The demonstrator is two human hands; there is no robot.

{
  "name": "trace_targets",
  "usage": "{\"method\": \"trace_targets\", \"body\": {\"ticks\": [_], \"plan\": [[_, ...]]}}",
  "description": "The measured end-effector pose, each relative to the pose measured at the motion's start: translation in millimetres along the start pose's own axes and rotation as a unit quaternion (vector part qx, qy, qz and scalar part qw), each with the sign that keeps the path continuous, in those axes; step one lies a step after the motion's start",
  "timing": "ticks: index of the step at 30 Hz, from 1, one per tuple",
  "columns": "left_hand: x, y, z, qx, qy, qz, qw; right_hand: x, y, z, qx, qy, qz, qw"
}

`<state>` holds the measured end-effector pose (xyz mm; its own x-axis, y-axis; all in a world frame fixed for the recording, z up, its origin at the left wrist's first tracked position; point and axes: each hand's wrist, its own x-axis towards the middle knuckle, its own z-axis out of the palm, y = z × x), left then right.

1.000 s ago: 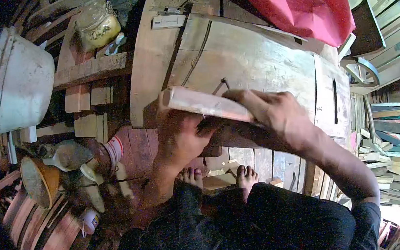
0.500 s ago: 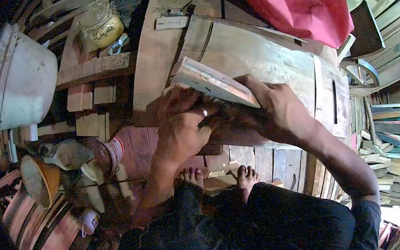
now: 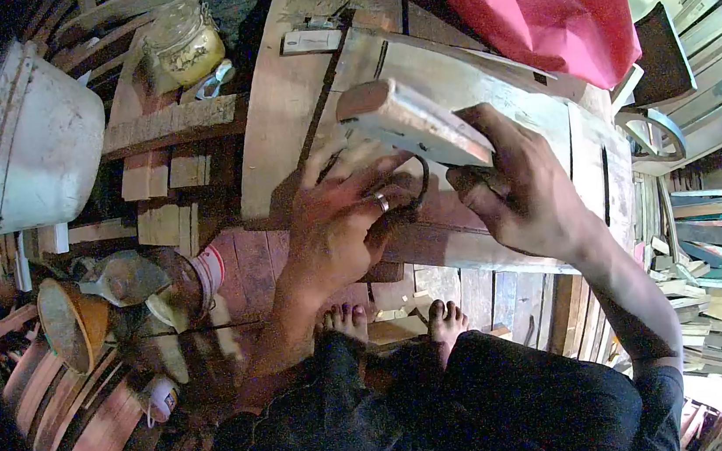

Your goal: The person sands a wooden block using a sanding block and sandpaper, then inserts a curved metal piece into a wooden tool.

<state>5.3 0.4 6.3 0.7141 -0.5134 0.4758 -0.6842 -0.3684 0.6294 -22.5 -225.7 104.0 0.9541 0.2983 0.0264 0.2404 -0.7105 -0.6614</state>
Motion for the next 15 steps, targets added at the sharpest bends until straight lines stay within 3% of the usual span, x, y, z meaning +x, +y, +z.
{"method": "trace_targets", "body": {"ticks": [1,5,8,11,13,15], "plan": [[0.4,-0.2,0.0,-0.006,-0.003,0.003,1.0,-0.7,0.5,0.3,0.039,0.02,0.011,0.999],[-5.0,-3.5,3.9,-0.015,-0.021,-0.034,0.999,2.0,-8.8,11.2,-0.064,-0.034,-0.021,0.997],[-4.6,-2.7,3.3,-0.012,0.013,-0.041,0.999,0.8,-12.2,12.2,-0.046,-0.052,0.008,0.998],[-4.4,-5.6,-0.7,0.003,-0.02,-0.026,0.999,-0.4,-13.2,12.0,-0.024,-0.049,-0.02,0.998],[-0.4,-3.8,-5.8,0.007,0.004,0.014,1.0,-0.7,-17.5,14.8,-0.033,-0.065,-0.018,0.997],[-3.0,-4.1,-1.1,-0.008,0.014,-0.003,1.0,-0.6,-15.4,15.6,-0.042,-0.065,-0.037,0.996]]}}
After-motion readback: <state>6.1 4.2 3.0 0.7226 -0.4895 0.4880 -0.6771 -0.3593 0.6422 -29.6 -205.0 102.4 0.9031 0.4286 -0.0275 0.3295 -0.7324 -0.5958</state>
